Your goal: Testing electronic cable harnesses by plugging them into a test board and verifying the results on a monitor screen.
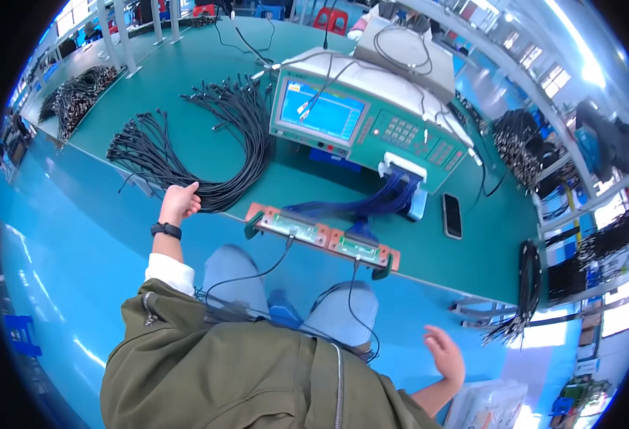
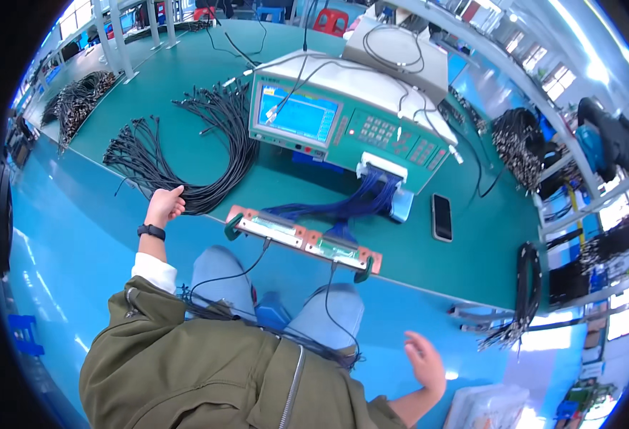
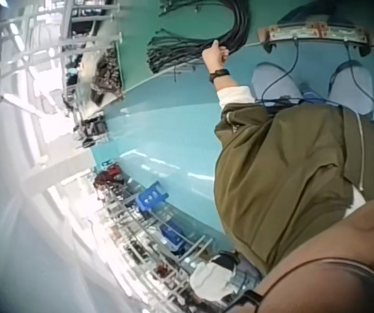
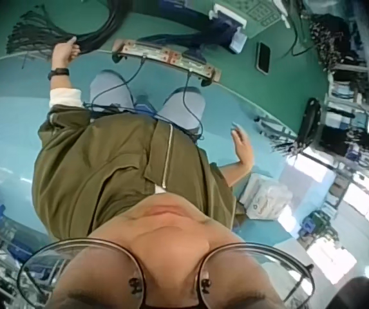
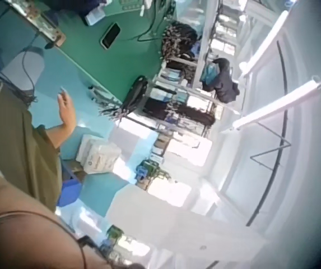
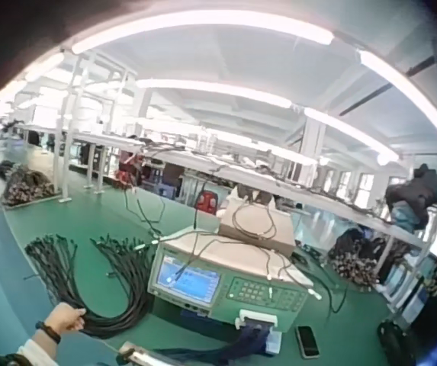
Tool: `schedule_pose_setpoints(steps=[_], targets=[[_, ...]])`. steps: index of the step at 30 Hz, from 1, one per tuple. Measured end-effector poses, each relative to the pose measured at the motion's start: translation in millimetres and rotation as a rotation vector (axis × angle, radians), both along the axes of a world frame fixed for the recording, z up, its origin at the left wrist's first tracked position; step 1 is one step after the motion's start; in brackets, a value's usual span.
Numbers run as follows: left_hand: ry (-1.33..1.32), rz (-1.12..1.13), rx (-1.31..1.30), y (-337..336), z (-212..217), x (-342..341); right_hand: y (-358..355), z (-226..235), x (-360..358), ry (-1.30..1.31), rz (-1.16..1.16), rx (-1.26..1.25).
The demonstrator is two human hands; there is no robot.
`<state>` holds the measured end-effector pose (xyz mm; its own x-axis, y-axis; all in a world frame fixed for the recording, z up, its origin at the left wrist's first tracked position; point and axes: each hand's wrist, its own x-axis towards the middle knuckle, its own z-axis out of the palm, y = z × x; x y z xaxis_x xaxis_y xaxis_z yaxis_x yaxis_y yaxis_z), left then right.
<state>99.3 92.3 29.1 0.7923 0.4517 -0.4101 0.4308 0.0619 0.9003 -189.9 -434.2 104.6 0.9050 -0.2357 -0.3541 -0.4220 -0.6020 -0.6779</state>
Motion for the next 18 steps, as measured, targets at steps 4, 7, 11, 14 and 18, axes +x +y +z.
schedule_pose_setpoints(steps=[4,7,11,14,18], targets=[[-0.136,0.08,-0.113,18,1,-7,20,-11,-4,-0.223,0.176,0.318],[-0.433,0.501,-0.531,-10,9,-23,39,-3,14,-0.921,0.542,0.972],[-0.612,-0.05,-1.103,-70,51,-84,132,-11,85,-0.62,0.768,2.142],[-0.833,-0.844,-0.735,-112,61,-135,186,-40,123,-0.075,0.732,1.658],[-0.961,-1.206,-0.196,-122,88,-166,213,3,137,-0.295,0.58,1.999]])
